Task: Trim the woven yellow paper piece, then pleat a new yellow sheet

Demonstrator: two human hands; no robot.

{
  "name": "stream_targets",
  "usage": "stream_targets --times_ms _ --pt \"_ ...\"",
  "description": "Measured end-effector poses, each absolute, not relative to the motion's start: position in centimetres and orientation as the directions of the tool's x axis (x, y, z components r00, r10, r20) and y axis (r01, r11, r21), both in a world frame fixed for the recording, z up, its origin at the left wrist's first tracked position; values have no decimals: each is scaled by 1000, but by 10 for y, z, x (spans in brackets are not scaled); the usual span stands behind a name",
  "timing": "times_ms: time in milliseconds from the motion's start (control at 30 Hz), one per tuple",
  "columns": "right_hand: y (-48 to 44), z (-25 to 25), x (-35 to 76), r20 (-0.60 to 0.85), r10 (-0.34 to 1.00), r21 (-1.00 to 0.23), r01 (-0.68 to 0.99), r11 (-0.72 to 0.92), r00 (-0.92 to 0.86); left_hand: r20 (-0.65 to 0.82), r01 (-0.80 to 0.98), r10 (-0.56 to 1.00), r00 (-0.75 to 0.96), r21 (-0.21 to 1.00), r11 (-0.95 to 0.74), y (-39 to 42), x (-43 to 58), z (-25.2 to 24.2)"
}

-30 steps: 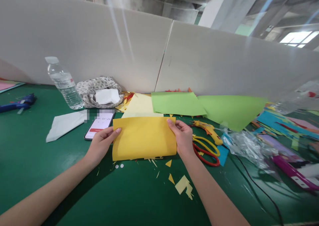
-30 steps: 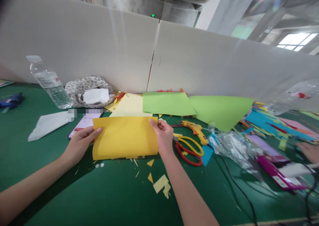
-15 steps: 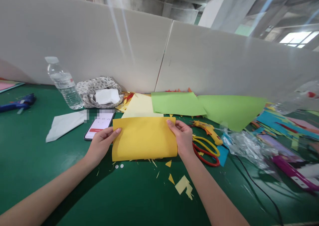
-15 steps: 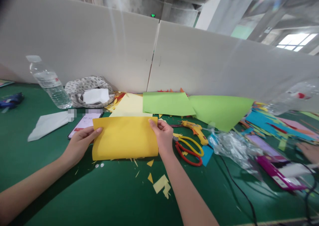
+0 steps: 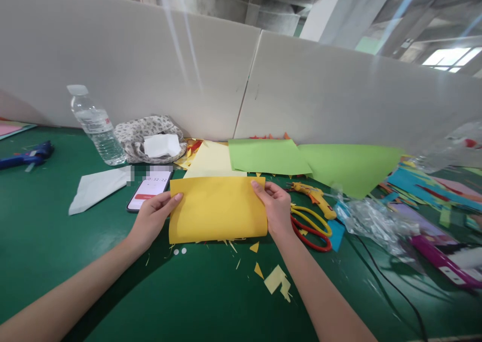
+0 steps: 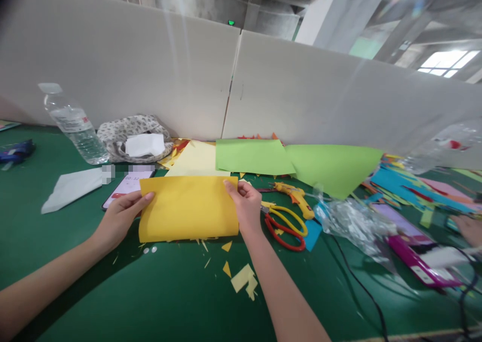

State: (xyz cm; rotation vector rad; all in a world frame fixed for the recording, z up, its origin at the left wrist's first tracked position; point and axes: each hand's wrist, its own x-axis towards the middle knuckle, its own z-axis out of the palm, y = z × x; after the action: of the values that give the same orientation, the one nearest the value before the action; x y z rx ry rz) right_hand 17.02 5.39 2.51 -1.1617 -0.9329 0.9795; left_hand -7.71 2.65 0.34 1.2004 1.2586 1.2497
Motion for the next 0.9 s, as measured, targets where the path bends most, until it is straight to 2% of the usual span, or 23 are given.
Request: stream_targets --times_ms 900 --pt "54 25 170 69 952 -979 -163 122 299 -6 -47 999 -33 999 5 26 -77 4"
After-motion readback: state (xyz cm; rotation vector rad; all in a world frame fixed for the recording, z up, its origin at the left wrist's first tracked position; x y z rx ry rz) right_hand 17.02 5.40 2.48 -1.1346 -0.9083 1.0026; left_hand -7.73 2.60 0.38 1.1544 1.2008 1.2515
